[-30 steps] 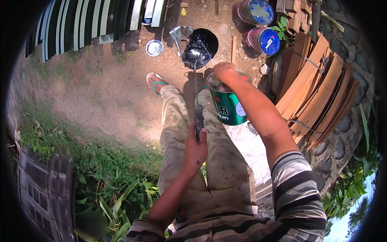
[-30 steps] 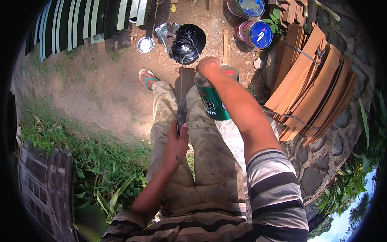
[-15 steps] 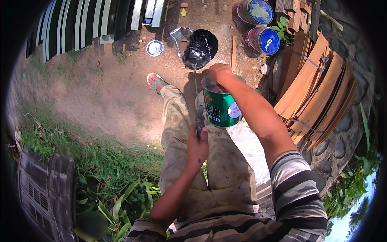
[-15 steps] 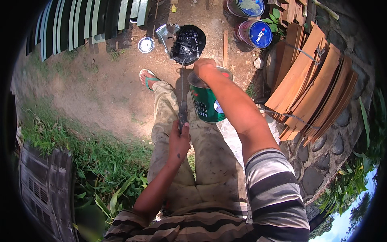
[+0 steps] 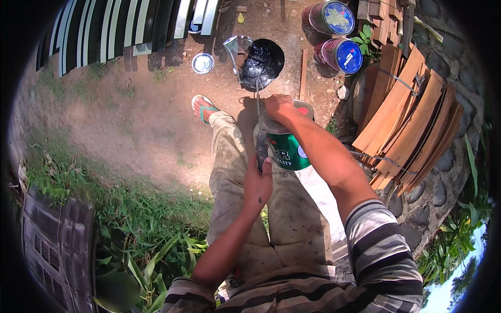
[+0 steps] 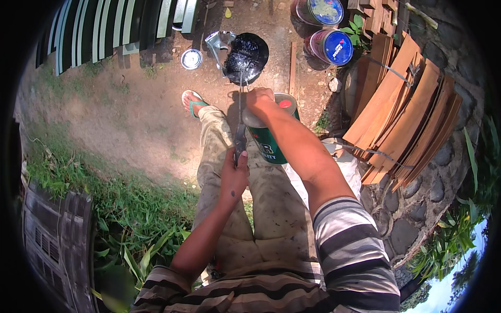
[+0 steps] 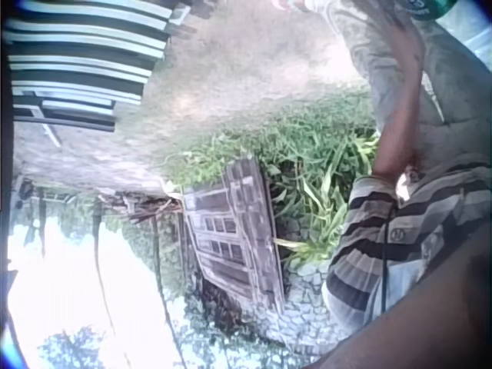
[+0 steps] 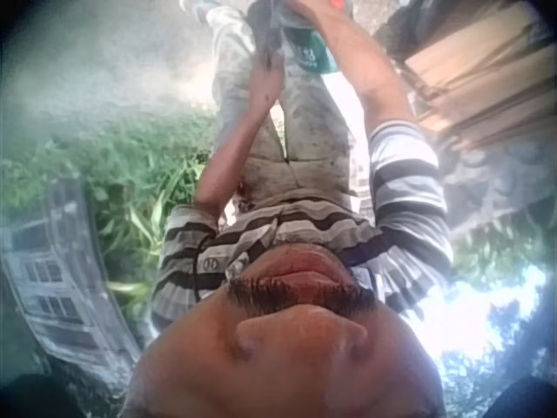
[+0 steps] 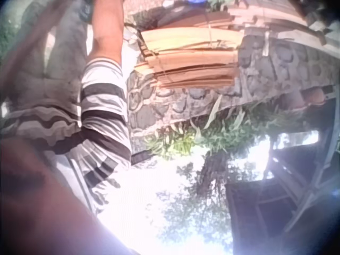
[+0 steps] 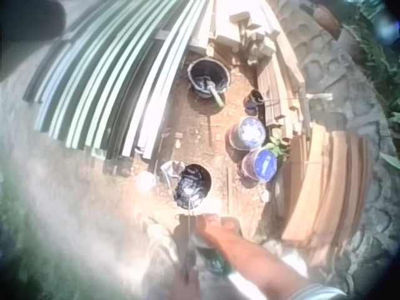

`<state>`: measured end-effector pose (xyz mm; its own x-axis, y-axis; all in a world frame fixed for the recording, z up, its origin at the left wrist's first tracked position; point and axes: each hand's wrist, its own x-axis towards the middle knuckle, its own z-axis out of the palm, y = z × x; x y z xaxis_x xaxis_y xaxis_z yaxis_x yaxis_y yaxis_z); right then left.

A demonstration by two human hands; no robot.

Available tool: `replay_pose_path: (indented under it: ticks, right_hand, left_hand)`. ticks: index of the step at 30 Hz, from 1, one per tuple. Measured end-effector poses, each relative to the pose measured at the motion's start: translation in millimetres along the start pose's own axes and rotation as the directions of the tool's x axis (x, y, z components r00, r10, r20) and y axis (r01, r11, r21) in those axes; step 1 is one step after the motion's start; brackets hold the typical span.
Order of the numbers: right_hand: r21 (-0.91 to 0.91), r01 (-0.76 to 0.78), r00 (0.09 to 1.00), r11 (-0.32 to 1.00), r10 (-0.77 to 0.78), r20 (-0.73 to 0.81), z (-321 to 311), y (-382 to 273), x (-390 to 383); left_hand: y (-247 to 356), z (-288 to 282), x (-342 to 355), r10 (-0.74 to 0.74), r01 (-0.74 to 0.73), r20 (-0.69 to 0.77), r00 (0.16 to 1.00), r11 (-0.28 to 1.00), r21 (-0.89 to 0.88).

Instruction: The person pours black liquid from a green can into a black bucket, stirs the mixture with a wooden stick, and then pours liquid from a small blue can into the bucket before closing the small can lid.

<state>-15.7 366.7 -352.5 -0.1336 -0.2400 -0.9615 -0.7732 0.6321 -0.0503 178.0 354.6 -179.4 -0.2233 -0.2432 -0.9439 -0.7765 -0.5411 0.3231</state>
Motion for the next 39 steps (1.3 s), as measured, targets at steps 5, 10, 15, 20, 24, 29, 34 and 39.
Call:
replay_pose_path:
  ticks: [5,10,15,20,24,29,34,39]
  right_hand:
    - [-0.009,0.005,0.999,1.000,-0.005,-0.048,3.1,6.1,3.5]
    - [0.001,0.015,0.998,1.000,-0.015,-0.056,2.2,4.0,-1.4]
    - [-0.050,0.005,1.000,0.999,-0.006,-0.026,-2.0,-10.5,-3.4]
    - [-0.084,0.018,0.980,0.996,-0.034,-0.196,-12.9,8.4,-13.9]
    - [-0.071,-0.072,0.976,0.995,0.055,-0.210,-33.2,44.5,6.4]
    - [-0.032,-0.061,0.973,0.998,0.053,-0.223,-42.6,58.8,11.8]
    - [-0.026,-0.060,0.990,0.998,0.056,-0.128,-45.8,33.8,8.2]
    - [-0.012,-0.082,0.993,0.997,0.081,-0.090,-42.9,37.3,11.4]
  left_hand:
    - [9.8,-5.4,7.1,0.026,-0.027,0.031,0.999,0.999,0.033]
    - [-10.0,-7.0,-15.1,-0.033,0.033,0.002,0.999,0.999,0.022]
    - [15.8,-6.9,12.7,-0.014,0.013,0.013,1.000,0.997,0.077]
    - [-14.9,-13.3,0.4,0.030,-0.028,-0.023,0.999,0.998,0.062]
    - [-19.7,-27.0,5.4,0.095,-0.094,-0.027,0.995,0.994,0.048]
    - [-15.1,-10.3,-8.2,0.054,-0.052,-0.018,0.998,0.995,0.085]
    - [-11.3,-0.9,0.7,0.037,-0.036,-0.025,0.999,0.999,0.036]
    - [-0.7,-4.7,2.8,-0.003,0.003,0.003,1.000,0.998,0.058]
